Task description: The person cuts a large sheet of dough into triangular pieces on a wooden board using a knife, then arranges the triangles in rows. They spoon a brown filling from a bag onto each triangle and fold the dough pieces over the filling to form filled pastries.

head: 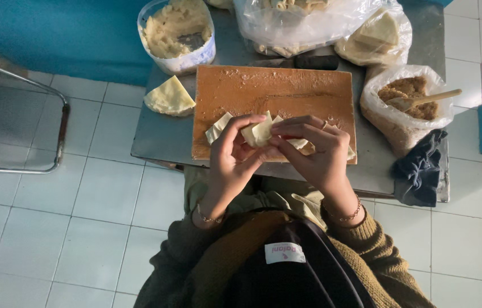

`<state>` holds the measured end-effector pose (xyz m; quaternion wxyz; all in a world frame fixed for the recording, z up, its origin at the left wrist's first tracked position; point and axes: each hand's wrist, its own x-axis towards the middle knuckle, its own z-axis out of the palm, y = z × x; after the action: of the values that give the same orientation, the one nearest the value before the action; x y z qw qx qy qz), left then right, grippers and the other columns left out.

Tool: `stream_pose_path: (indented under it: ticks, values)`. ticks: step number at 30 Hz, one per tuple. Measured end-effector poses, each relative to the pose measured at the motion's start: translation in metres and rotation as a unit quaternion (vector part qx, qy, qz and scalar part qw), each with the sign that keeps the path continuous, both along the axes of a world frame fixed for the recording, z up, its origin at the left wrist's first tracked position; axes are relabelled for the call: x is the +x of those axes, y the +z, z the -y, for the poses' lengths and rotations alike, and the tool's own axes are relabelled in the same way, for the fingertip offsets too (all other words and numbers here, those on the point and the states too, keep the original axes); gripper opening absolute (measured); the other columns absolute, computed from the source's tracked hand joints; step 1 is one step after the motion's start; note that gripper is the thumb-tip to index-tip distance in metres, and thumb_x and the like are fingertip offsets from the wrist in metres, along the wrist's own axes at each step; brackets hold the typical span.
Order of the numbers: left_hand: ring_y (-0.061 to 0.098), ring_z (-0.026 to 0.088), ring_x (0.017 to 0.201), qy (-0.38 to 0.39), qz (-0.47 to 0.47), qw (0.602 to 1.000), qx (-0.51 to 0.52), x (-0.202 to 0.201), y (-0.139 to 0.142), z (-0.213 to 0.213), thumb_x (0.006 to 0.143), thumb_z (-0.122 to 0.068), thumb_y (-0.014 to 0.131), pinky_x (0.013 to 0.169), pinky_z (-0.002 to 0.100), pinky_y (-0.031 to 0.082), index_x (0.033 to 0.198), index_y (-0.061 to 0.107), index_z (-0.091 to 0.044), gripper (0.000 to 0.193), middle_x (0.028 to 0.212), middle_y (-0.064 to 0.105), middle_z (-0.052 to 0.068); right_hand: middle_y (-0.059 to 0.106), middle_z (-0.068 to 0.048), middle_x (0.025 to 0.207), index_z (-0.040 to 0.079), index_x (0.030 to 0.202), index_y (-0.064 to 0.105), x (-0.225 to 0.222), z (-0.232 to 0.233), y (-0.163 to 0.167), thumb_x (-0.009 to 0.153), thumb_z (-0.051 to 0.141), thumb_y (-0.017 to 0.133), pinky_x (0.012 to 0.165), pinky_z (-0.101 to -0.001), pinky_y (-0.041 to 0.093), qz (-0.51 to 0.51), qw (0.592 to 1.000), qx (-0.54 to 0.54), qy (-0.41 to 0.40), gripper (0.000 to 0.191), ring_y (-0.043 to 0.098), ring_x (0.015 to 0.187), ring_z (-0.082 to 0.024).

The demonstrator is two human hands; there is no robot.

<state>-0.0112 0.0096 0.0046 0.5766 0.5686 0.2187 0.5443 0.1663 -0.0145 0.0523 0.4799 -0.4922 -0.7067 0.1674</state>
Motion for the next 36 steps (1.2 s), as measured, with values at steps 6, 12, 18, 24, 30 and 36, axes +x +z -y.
stream_pose_path:
  ticks: [6, 12, 18, 24, 30, 36]
  values:
    - [0.066, 0.013, 0.111, 0.079, -0.118, 0.987, 0.069, -0.001, 0.006, 0.005, 0.094, 0.006, 0.070, 0.095, 0.027, 0.060, 0.142, 0.053, -0.004, 0.052, 0.130, 0.064, 0.008, 0.075, -0.005, 0.105, 0.000, 0.104, 0.067, 0.002, -0.001, -0.030, 0.098, 0.002, 0.070, 0.079, -0.0264, 0.060, -0.140, 0.987, -0.074, -0.009, 0.007, 0.073, 0.094, -0.011]
    - [0.060, 0.009, 0.088, 0.117, -0.124, 0.985, -0.006, -0.006, -0.003, -0.002, 0.089, 0.002, 0.067, 0.073, 0.022, 0.053, 0.132, 0.053, -0.004, 0.045, 0.106, 0.060, 0.004, 0.066, -0.002, 0.100, 0.002, 0.116, 0.060, 0.014, -0.022, -0.060, 0.112, 0.009, 0.062, 0.075, -0.0230, 0.054, -0.441, 0.865, -0.220, 0.091, 0.009, 0.064, 0.089, -0.006]
    - [0.057, 0.009, 0.099, 0.103, 0.045, 0.989, -0.096, -0.014, -0.008, -0.008, 0.087, 0.004, 0.063, 0.076, 0.023, 0.053, 0.129, 0.049, -0.005, 0.045, 0.118, 0.054, 0.005, 0.069, -0.005, 0.102, 0.004, 0.113, 0.060, 0.021, -0.032, -0.064, 0.109, 0.019, 0.051, 0.080, -0.0277, 0.060, -0.591, 0.743, -0.278, 0.146, 0.018, 0.070, 0.090, -0.012]
    - [0.052, 0.014, 0.115, 0.198, 0.109, 0.972, -0.057, -0.042, -0.003, -0.020, 0.083, 0.011, 0.058, 0.106, 0.030, 0.044, 0.128, 0.050, -0.004, 0.048, 0.123, 0.050, 0.005, 0.067, -0.003, 0.105, 0.005, 0.115, 0.060, 0.031, -0.061, -0.052, 0.112, 0.013, 0.061, 0.088, -0.0291, 0.060, -0.540, 0.809, -0.208, 0.102, 0.009, 0.068, 0.096, -0.010]
    - [0.053, 0.016, 0.116, 0.242, 0.140, 0.959, -0.050, -0.058, 0.005, -0.028, 0.084, 0.011, 0.057, 0.108, 0.031, 0.045, 0.128, 0.051, -0.006, 0.048, 0.122, 0.051, 0.006, 0.074, -0.002, 0.107, 0.007, 0.107, 0.067, -0.004, -0.135, -0.047, 0.101, 0.008, 0.068, 0.079, -0.0287, 0.066, 0.033, 0.999, 0.035, -0.021, 0.007, 0.078, 0.093, -0.015]
    - [0.054, 0.015, 0.113, 0.238, 0.126, 0.962, -0.053, -0.055, 0.004, -0.026, 0.086, 0.011, 0.059, 0.103, 0.030, 0.046, 0.129, 0.050, -0.006, 0.048, 0.122, 0.050, 0.006, 0.072, -0.006, 0.102, 0.013, 0.098, 0.069, -0.054, -0.120, -0.077, 0.095, 0.023, 0.069, 0.066, -0.0406, 0.058, 0.309, 0.948, 0.079, -0.017, 0.011, 0.074, 0.089, -0.030]
